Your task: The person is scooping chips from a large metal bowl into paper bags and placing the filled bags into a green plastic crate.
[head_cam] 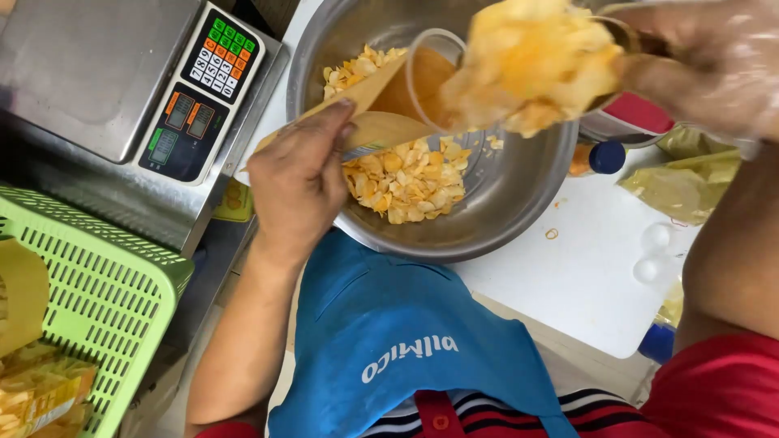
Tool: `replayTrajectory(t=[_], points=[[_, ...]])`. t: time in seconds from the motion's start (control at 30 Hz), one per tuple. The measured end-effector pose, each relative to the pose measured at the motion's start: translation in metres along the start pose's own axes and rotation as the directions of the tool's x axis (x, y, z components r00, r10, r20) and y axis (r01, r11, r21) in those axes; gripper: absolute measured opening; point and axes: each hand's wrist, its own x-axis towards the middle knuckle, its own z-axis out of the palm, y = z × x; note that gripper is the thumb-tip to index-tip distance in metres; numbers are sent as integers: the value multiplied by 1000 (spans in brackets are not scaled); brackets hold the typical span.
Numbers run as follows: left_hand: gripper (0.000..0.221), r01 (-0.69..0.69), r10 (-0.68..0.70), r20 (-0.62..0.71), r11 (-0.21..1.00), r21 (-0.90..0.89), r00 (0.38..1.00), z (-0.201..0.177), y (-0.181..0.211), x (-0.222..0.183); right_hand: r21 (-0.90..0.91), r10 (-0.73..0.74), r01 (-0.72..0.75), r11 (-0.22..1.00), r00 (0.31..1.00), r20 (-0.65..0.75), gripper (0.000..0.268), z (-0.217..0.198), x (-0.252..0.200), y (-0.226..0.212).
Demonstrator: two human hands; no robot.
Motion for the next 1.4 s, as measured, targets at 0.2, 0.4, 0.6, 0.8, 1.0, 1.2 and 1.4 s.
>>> replayTrajectory(t=[0.2,0.4,0.6,0.8,1.0,1.2,1.4], points=[[17,-74,74,7,993,97,997,28,9,2,-768,-59,157,621,986,154,19,16,4,99],[15,26,-24,-70,999,29,997,35,0,-5,-984,-124,71,165,991,50,24,41,-39,-2],[20,20,-20,-14,1000,-2,1000,30,4,0,-905,-243,-153,-398,968,-56,33,42,-29,-51],[20,179,-178,20,981,-78,984,-12,12,-11,-237,-47,-1,971,979,-197,26,34,-17,32],[14,359,-367,-150,930,-78,918,-71,8,-48,-292,642,-684,669,729,-238,38,159,30,242],[19,446,-421,-340,895,-4,841,-87,3,-77,-163,526,-584,795,798,-296,37,204,90,216],[23,493,-447,-391,870,21,804,-86,8,-81,-413,399,-350,841,916,37,52,210,175,96]])
